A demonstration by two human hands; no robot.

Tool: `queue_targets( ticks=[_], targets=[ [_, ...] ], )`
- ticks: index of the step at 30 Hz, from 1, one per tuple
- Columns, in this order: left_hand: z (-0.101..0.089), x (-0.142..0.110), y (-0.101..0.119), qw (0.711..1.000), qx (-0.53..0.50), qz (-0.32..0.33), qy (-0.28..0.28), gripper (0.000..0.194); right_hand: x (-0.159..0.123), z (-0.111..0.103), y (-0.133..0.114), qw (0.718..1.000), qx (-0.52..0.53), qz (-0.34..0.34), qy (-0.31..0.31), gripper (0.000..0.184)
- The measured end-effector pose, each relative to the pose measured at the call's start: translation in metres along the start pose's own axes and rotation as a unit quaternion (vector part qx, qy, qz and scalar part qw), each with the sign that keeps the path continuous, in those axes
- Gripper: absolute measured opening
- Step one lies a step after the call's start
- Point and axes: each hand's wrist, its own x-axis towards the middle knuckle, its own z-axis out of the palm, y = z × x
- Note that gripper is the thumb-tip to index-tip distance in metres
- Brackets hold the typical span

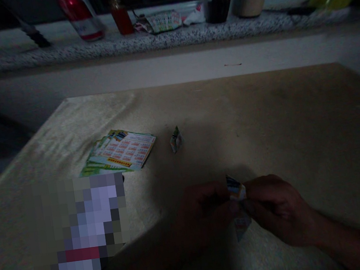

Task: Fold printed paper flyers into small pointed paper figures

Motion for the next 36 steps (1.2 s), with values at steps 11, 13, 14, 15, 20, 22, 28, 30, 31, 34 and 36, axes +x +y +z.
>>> queue_targets(
  ticks=[11,13,14,15,20,22,28,30,31,34,36],
  targets=[
    [-0.0017,-0.0046,0.0039,0.992,0.122,0.007,0.011,0.024,0.0007,-0.0005,0.0029,0.998,0.039,0.043,-0.018,0.032],
    [-0.0016,-0.0045,0.0045,0.991,0.136,0.016,0.001,0.023,-0.0001,-0.0013,0.0036,0.998,0.045,0.047,-0.021,0.034],
    [-0.0017,-0.0045,0.0048,0.99,0.141,0.021,-0.006,0.023,-0.0005,-0.0015,0.0041,0.997,0.05,0.046,-0.022,0.034],
    [-0.0018,-0.0045,0.0049,0.989,0.142,0.024,-0.011,0.023,-0.0009,-0.0017,0.0047,0.997,0.056,0.044,-0.025,0.034],
    [-0.0037,-0.0047,0.0014,0.993,0.118,-0.009,-0.028,0.026,-0.0002,-0.0017,0.0033,0.996,0.075,0.027,-0.041,0.032],
    [-0.0041,-0.0041,0.0,0.994,0.096,-0.024,-0.039,0.027,0.0006,-0.0013,0.0017,0.996,0.078,0.03,-0.035,0.034],
    [-0.0047,-0.0024,-0.0003,0.998,0.037,-0.025,-0.041,0.025,0.0004,0.0,0.0016,0.993,0.102,0.042,-0.047,0.033],
    [-0.0049,-0.0023,-0.0009,0.997,0.049,-0.028,-0.045,0.027,0.0002,-0.0002,0.0019,0.993,0.095,0.049,-0.042,0.034],
    [-0.0047,-0.0022,-0.001,0.997,0.06,-0.029,-0.048,0.028,0.0002,-0.0003,0.0023,0.993,0.095,0.051,-0.039,0.036],
    [-0.0032,-0.0018,0.0012,0.993,0.098,-0.026,-0.055,0.032,0.0,-0.0006,0.0041,0.992,0.111,0.054,-0.039,0.039],
    [-0.0022,-0.0016,0.0045,0.992,0.113,-0.017,-0.061,0.032,0.0001,-0.0003,0.0048,0.99,0.121,0.057,-0.047,0.038]
  ],
)
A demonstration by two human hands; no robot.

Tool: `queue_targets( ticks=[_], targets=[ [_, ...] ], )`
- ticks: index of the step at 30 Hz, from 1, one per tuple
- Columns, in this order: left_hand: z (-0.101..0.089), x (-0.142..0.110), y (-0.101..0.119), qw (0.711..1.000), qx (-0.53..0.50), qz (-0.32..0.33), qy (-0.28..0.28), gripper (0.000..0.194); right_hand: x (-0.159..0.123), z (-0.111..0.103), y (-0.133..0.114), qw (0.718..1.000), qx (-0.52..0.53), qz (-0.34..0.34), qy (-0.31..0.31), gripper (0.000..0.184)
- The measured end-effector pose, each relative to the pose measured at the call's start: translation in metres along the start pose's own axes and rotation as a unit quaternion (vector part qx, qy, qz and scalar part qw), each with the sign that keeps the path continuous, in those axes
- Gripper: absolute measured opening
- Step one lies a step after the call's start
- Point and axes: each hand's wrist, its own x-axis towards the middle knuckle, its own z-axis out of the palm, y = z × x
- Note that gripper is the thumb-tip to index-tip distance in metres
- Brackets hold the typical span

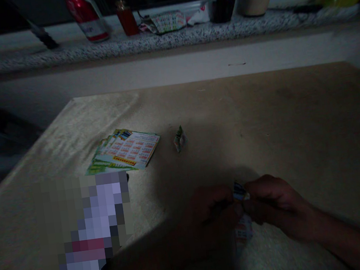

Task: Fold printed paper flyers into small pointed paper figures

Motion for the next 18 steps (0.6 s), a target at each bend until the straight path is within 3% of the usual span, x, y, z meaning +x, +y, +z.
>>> queue_targets(
  ticks=[6,13,18],
  targets=[
    [-0.001,-0.001,0.001,1.0,-0.002,-0.003,-0.009,0.029,0.001,0.002,-0.005,1.0,-0.001,-0.01,0.006,0.037],
    [0.002,0.002,-0.006,0.998,0.025,0.034,0.042,0.028,-0.002,-0.003,0.003,0.999,0.006,0.044,0.017,0.038],
    [-0.002,0.004,0.003,0.999,0.02,0.048,0.004,0.03,-0.002,-0.004,0.005,0.999,0.025,0.046,0.013,0.033]
  ],
)
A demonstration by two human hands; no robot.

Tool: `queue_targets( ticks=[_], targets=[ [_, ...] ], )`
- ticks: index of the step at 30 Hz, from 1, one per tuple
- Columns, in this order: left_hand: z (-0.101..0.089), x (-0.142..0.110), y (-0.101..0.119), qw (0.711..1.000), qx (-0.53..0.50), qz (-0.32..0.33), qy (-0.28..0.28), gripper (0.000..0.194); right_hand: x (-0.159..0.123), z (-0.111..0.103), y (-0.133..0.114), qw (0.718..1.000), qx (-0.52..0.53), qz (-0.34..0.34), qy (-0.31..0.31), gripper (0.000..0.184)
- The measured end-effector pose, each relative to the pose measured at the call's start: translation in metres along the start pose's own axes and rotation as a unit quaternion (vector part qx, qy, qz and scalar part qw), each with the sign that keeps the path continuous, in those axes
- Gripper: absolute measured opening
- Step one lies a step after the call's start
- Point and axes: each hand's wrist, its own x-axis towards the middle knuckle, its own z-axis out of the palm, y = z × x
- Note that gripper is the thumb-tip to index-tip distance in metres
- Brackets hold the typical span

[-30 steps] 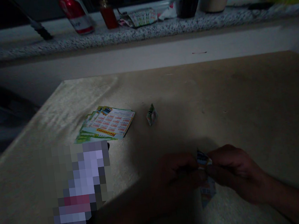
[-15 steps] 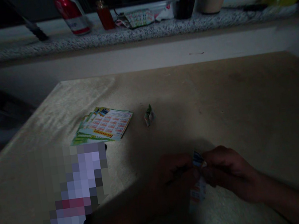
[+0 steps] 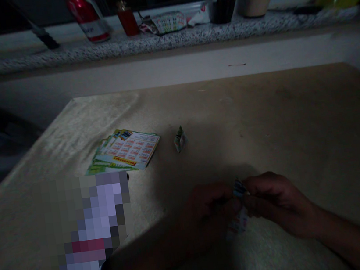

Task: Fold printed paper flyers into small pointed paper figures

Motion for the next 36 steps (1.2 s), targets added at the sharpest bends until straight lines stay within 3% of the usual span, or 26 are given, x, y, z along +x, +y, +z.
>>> queue_targets(
  ticks=[5,12,15,18,21,23,31,33,36],
  targets=[
    [-0.005,0.0,0.003,0.999,0.003,-0.014,-0.051,0.031,-0.002,0.0,0.0,0.999,0.032,0.033,-0.018,0.033],
    [-0.01,-0.002,0.004,0.993,0.024,-0.074,-0.093,0.036,0.0,0.0,-0.002,0.997,-0.009,-0.068,-0.045,0.026],
    [-0.011,-0.002,0.004,0.989,0.013,-0.1,-0.107,0.037,-0.002,0.0,0.0,0.993,0.083,0.014,-0.077,0.032],
    [-0.011,-0.001,0.004,0.985,-0.031,-0.115,-0.121,0.035,-0.005,0.002,0.005,0.964,0.213,0.112,-0.11,0.038],
    [-0.012,0.0,0.004,0.981,-0.06,-0.126,-0.132,0.037,-0.005,0.003,0.009,0.936,0.3,0.145,-0.118,0.039],
    [-0.013,0.0,0.003,0.98,-0.064,-0.139,-0.126,0.038,-0.003,0.002,0.009,0.93,0.309,0.15,-0.132,0.038],
    [-0.014,-0.001,0.0,0.973,-0.093,-0.171,-0.126,0.038,-0.003,-0.004,-0.001,0.974,0.17,0.095,-0.114,0.045],
    [-0.012,0.0,0.001,0.97,-0.094,-0.182,-0.13,0.04,-0.003,-0.004,0.0,0.966,0.191,0.117,-0.126,0.044],
    [-0.011,0.002,0.001,0.969,-0.099,-0.186,-0.132,0.041,-0.004,-0.001,0.002,0.93,0.294,0.179,-0.13,0.038]
  ],
)
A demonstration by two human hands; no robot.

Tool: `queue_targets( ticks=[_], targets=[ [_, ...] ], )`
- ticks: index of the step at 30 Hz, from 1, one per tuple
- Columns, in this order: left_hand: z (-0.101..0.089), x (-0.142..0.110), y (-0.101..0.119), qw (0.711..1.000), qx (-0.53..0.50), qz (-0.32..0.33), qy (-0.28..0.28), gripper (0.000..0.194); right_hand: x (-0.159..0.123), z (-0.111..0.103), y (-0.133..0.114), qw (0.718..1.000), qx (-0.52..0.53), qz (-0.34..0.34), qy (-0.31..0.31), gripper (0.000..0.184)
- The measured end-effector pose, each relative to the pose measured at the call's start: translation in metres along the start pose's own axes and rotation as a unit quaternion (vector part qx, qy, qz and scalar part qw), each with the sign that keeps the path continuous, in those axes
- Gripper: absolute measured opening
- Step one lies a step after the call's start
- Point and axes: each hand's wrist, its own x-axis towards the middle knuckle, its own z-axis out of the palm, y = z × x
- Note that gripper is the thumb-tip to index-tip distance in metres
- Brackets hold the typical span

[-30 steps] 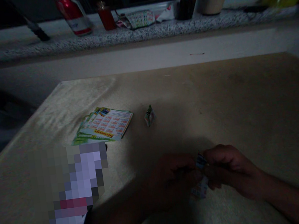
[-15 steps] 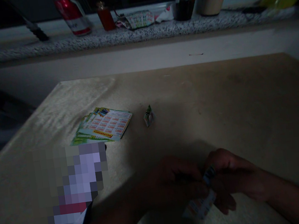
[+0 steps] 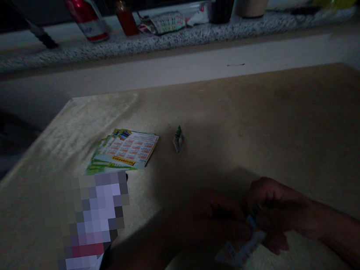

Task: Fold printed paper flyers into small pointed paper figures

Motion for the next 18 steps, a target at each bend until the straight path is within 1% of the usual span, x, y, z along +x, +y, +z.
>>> queue_targets(
  ticks=[3,7,9,12,14,16,18],
  targets=[
    [-0.0007,0.0015,-0.0018,1.0,-0.003,0.006,-0.006,0.039,0.0024,0.0024,0.0051,0.995,0.094,0.001,-0.013,0.031],
    [-0.0025,0.0017,-0.0037,1.0,-0.003,0.021,-0.006,0.035,0.0054,0.0059,0.0101,0.985,0.169,0.0,-0.042,0.035],
    [-0.0035,0.0009,-0.0039,1.0,-0.012,0.026,-0.002,0.035,0.0054,0.0062,0.0104,0.984,0.175,0.008,-0.041,0.037],
    [-0.0044,-0.0005,-0.0042,0.999,-0.034,0.007,-0.003,0.036,0.0037,0.0044,0.0092,0.991,0.136,-0.006,-0.014,0.034],
    [-0.0046,-0.001,-0.0046,0.998,-0.061,-0.008,-0.004,0.037,0.0031,0.003,0.0086,0.992,0.128,-0.015,0.007,0.032],
    [-0.0044,-0.0007,-0.0051,0.996,-0.088,-0.017,-0.007,0.038,0.0038,0.0027,0.0086,0.988,0.152,-0.013,0.015,0.033],
    [-0.0039,0.0001,-0.0055,0.995,-0.1,-0.017,-0.008,0.038,0.0051,0.0041,0.009,0.983,0.182,-0.01,0.006,0.037]
  ],
)
